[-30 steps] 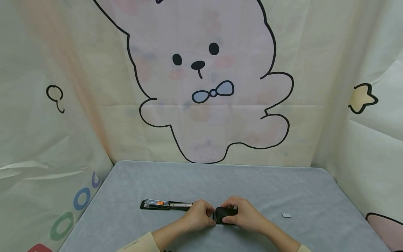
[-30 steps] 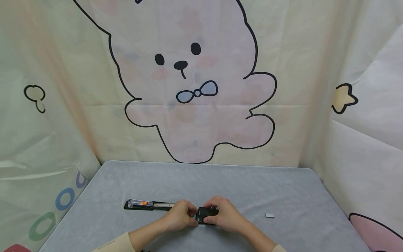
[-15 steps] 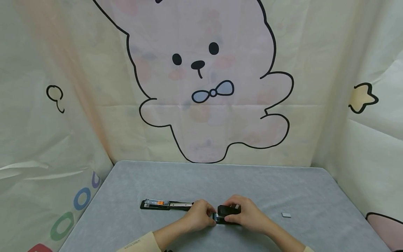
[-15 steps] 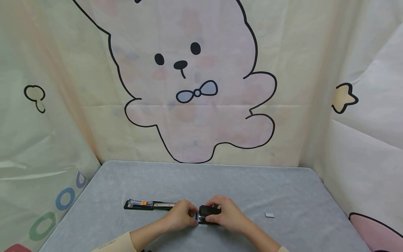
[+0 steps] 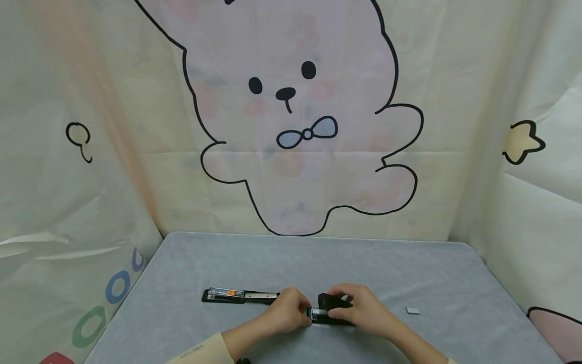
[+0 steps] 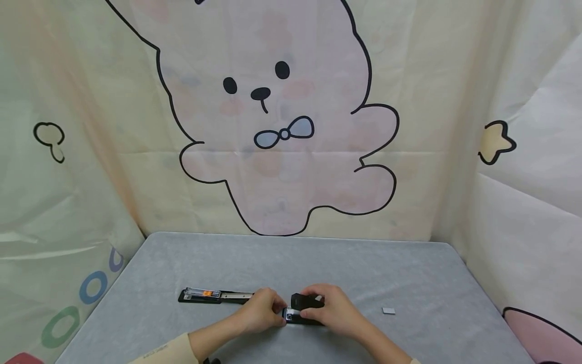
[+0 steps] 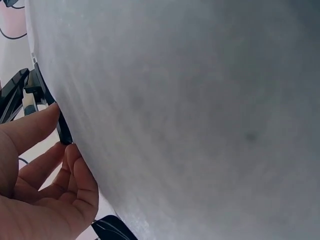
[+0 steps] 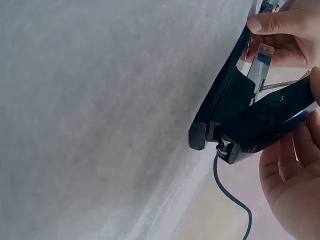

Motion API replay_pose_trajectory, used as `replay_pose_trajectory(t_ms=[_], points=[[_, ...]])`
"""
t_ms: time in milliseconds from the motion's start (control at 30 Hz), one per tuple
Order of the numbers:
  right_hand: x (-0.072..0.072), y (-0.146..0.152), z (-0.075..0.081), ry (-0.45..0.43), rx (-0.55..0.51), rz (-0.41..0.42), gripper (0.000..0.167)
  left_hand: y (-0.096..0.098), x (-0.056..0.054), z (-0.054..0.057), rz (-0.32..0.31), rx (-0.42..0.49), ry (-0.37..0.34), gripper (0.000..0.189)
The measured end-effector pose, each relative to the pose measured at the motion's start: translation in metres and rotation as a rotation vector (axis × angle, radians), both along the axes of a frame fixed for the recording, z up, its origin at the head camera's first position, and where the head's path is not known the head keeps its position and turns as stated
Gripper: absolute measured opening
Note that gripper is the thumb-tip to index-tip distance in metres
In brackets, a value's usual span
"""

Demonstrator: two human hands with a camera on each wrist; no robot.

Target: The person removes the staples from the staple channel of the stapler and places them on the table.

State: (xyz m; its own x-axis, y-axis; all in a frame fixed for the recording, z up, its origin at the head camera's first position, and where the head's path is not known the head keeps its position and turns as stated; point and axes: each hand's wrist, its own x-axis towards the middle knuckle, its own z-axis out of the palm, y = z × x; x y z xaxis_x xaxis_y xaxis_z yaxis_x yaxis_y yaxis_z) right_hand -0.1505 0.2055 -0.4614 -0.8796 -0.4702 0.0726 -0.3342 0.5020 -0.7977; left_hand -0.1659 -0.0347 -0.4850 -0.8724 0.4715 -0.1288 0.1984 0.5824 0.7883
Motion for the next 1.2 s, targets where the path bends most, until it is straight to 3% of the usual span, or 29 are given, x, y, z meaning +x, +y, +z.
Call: replay_pose_trajectory(t_ms=[367,633,1067,1200], points=[[0.002,0.01,0.009,-0.02,-0.034,-0.009,0.029,0.0,-0.002,0.004,-0.027,-0.003,-0.006,0.027],[0.004,0.018,0.012,0.036,-0.03,-0.01,0.03,0.0,-0.003,0.006,-0.046,-0.009,0.001,0.027],[0.013,0.031,0.015,0.012,-0.017,-0.114,0.034,0.0,-0.003,0.005,-0.039,-0.011,-0.012,0.027],[0.014,0.035,0.014,0.044,-0.023,-0.112,0.036,0.0,-0.002,0.005,-0.039,0.001,-0.006,0.026]])
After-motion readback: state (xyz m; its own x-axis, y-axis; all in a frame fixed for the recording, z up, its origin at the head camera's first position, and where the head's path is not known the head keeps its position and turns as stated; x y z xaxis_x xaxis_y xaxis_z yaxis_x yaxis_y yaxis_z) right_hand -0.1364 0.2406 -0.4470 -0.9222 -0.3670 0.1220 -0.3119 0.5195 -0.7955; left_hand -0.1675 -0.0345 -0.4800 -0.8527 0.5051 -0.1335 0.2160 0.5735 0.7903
